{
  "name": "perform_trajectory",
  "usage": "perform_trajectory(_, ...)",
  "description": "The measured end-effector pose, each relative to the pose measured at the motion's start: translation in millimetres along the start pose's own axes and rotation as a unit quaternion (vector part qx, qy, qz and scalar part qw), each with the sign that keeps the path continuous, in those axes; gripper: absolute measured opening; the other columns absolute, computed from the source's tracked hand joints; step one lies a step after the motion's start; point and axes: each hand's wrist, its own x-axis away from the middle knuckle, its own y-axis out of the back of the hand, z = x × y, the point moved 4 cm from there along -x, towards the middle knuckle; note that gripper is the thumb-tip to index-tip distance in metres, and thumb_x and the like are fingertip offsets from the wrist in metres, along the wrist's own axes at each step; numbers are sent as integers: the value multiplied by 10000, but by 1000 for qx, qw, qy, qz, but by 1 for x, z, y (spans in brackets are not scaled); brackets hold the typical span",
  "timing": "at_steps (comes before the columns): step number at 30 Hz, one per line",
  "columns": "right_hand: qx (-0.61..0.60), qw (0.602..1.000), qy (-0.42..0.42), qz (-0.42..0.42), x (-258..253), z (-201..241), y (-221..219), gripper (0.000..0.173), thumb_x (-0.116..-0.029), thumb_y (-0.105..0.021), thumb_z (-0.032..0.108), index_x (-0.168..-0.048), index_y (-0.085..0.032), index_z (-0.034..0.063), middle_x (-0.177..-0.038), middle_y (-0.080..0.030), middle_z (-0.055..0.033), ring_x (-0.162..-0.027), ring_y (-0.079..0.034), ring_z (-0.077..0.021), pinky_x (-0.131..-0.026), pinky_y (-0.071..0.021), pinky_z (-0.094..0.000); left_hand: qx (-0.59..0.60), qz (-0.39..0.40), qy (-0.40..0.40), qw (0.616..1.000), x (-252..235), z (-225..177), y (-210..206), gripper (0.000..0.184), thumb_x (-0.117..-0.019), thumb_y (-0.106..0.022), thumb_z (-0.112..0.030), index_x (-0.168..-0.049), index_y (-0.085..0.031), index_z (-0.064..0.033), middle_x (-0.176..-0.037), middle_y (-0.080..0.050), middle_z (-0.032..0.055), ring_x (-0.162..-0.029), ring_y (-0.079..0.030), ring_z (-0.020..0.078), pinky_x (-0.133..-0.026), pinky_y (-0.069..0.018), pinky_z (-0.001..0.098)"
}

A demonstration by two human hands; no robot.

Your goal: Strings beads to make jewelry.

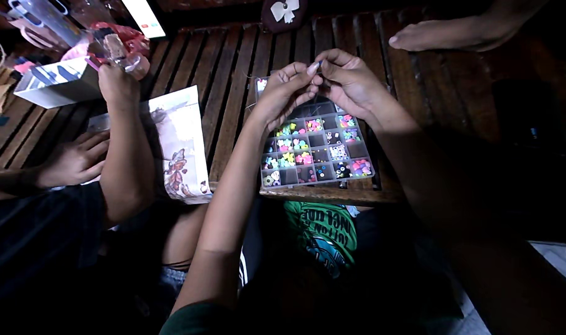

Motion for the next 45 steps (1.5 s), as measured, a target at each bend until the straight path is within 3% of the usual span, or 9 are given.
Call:
perform_trajectory(26,32,999,-16,2,2,2,0,164,-1052,-518,54,-1032,-664,126,-908,-704,54,-843,-685,-52,-815,-595,-253,17,4,1,1000,0,3,2,196,-1076,-441,-43,-934,-558,-110,-792,-673,-37,-712,-651,13,-722,-565,168)
perform_trajectory(33,59,998,-21,-1,2,4,-1,171,-1042,-523,32,-1071,-678,98,-868,-699,69,-828,-681,-37,-809,-589,-235,-2,-2,-3,1000,-1,2,0,140,-1067,-457,-25,-987,-535,-110,-810,-650,-49,-750,-650,20,-769,-570,189)
perform_trajectory(37,87,996,17,-10,4,11,-2,164,-1006,-581,1,-1098,-686,87,-918,-720,67,-836,-687,-23,-793,-592,-213,10,2,-8,1000,-1,3,-1,159,-1057,-458,1,-985,-531,-121,-815,-662,-55,-758,-656,14,-775,-572,189)
perform_trajectory(42,192,967,167,-30,6,23,-5,175,-918,-698,-8,-1088,-708,34,-1000,-720,58,-910,-678,-7,-881,-571,-214,23,7,-24,999,-3,5,0,163,-1049,-456,14,-1013,-546,-117,-832,-672,-57,-777,-663,17,-788,-571,192)
perform_trajectory(45,216,954,203,-33,8,25,-8,174,-928,-678,-6,-1099,-697,22,-997,-715,47,-906,-678,-9,-871,-576,-214,10,0,-25,1000,-2,4,0,148,-1059,-451,-6,-1055,-577,-84,-847,-666,-48,-784,-656,22,-792,-569,192)
